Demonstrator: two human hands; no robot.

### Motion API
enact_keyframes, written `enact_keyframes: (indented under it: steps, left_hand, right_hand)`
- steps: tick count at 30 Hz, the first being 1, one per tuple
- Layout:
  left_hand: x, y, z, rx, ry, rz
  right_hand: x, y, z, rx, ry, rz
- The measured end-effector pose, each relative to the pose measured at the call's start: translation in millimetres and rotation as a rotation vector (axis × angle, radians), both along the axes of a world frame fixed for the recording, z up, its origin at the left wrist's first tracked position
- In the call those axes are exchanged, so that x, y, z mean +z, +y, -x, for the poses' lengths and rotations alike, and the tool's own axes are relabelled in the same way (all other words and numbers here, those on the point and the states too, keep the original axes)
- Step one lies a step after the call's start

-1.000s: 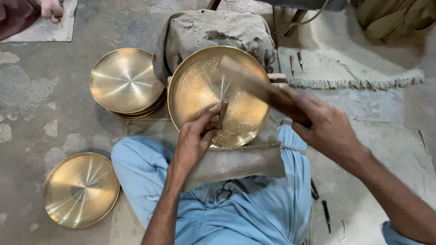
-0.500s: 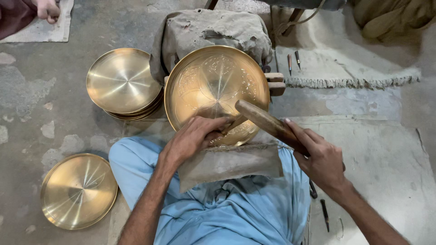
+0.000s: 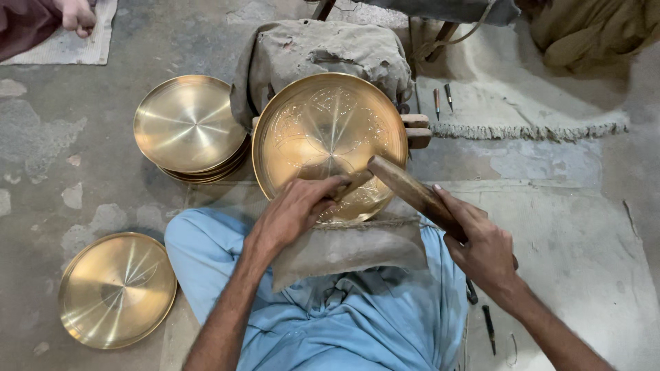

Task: The person sits on the floor and uses a hammer and chisel to engrave a floral pattern into a brass plate resting on a cushion. They repeatedly strike the chisel along the design lines to deepen the pattern.

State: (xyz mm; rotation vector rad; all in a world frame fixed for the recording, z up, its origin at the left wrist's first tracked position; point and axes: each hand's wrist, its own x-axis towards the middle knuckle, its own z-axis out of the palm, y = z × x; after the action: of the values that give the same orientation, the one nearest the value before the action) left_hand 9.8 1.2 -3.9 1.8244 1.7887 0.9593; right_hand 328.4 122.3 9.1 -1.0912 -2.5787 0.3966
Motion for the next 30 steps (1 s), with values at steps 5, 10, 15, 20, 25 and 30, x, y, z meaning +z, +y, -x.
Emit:
enact_keyframes:
  steps: [5, 10, 15, 20, 25, 30]
  left_hand:
    - [-0.3, -13.0, -9.0, 0.504, -0.470, -0.141]
    - [-8.6, -15.4, -19.3, 0.649, -0.584, -0.210]
    - [-18.9, -10.1, -23.0, 0.614, -0.514, -0.243]
    - [-23.5, -7.8, -21.3, 0.606, -0.484, -0.230]
    - [-22.4, -7.2, -22.2, 0.592, -0.472, -0.245]
    - [-21.6, -8.6, -25.0, 0.580, -0.430, -0.296]
  right_hand:
    - [26.4, 13.8, 1.3, -0.022, -0.006, 0.057]
    - [50.4, 28.8, 14.7, 0.096, -0.035, -0.015]
    - [69.5, 40.5, 31.2, 0.170, -0.170, -0.141]
    - [89.4, 51.4, 55.3, 0.354, -0.162, -0.382]
    - [106.4, 55.4, 81.8, 0.440, -0.171, -0.542]
    - [125.8, 60.5, 107.0, 0.461, -0.160, -0.467]
